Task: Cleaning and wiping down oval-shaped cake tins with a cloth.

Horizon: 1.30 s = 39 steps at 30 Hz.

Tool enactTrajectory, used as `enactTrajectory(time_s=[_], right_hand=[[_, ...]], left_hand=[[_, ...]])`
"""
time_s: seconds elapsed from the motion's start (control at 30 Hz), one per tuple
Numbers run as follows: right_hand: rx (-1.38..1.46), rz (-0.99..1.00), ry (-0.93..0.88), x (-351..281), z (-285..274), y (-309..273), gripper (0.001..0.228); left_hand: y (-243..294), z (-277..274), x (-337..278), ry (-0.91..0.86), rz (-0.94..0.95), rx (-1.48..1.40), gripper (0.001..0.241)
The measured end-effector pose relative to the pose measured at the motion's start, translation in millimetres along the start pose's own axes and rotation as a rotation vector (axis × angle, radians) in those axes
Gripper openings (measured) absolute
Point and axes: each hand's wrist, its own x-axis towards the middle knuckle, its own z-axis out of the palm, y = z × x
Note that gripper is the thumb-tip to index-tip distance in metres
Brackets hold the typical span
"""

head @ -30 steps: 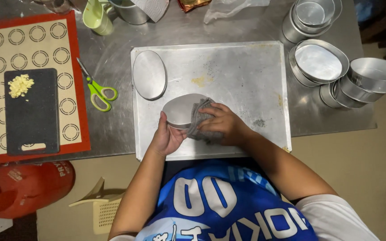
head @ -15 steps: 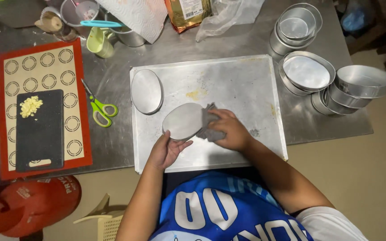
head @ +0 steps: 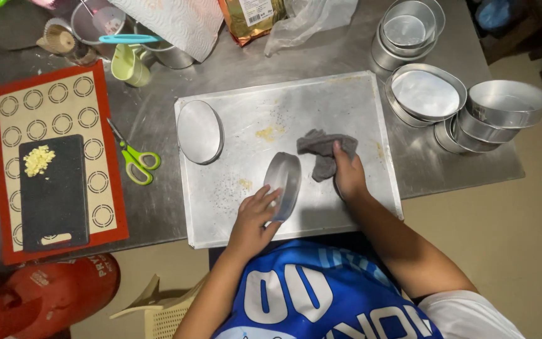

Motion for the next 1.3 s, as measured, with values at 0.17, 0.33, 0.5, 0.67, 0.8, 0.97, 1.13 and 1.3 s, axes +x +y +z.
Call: enactTrajectory(time_s=[0.17, 0.33, 0.5, 0.67, 0.8, 0.97, 1.13, 1.3], right_hand=[[-0.011, -0.358, -0.171, -64, 43, -56, 0.042], [-0.849, -0.709, -0.342, -61, 46, -40, 0.076], [-0.945, -0.612, -0.315, -49, 52, -25, 0.079], [-1.167, -0.771, -0.239, -53, 63, -12, 0.072], [-1.235, -0.822, -0.368, -65, 75, -10, 0.051], [-1.437, -0.561, -0.546, -75, 106, -42, 0.051], [-1.346, -0.613, -0.676, -72, 108, -10, 0.063], [-1.480, -0.435, -0.718, -70, 121, -38, 0.071]], left_hand=[[0, 10, -6, 0.035, 0.056, 0.102, 0.040], [10, 5, 0, 0.038, 0.090, 0.187, 0.037], [17, -2, 6, 0.015, 0.026, 0.165, 0.051], [-6, 16, 1, 0.265, -0.052, 0.110, 0.104], [-7, 14, 0, 0.172, -0.111, 0.094, 0.120], [-10, 19, -1, 0.105, -0.144, 0.103, 0.119], [-18, 26, -6, 0.300, -0.220, -0.028, 0.092], [-15, 21, -5, 0.296, -0.151, -0.014, 0.104]])
